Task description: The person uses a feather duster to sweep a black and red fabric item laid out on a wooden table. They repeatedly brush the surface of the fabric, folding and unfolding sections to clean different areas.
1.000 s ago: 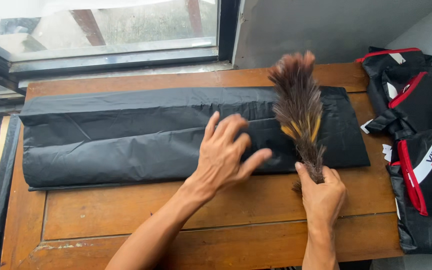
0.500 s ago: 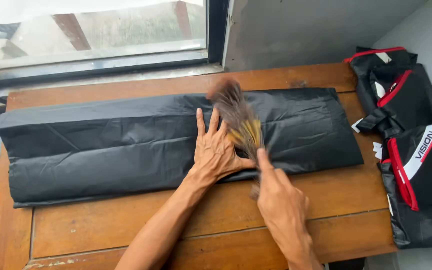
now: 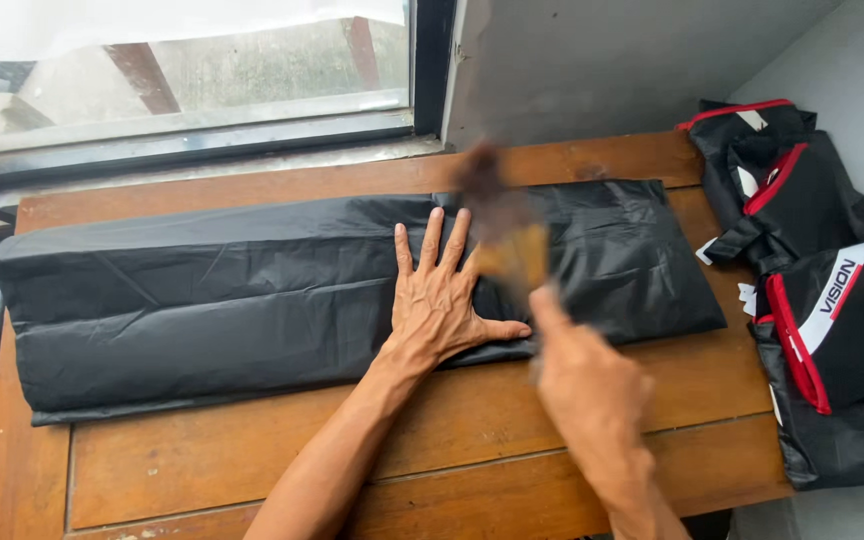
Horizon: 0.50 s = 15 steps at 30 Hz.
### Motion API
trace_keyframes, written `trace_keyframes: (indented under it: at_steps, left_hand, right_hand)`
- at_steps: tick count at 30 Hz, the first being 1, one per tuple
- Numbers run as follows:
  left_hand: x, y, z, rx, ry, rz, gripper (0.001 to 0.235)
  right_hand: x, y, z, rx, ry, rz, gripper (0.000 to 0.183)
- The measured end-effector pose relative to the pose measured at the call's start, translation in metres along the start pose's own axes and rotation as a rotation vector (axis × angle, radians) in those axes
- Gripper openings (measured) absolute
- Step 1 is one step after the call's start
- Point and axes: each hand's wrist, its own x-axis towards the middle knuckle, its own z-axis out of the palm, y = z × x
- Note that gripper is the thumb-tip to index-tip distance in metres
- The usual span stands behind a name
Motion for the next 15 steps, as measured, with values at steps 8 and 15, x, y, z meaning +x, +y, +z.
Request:
trace_keyframes:
  at_steps: [8, 15]
  left_hand:
    - [-0.001, -0.002, -0.007, -0.058, -0.005, 0.007, 0.114]
    - [-0.003, -0.001, -0.009, -0.060, 0.021, -0.018, 0.116]
  right_hand:
    - [0.018, 0.048, -0.019, 0.132, -0.298, 0.360, 0.048]
    - [0.025, -0.010, -0.005, 0.225, 0.083, 0.015, 0.044]
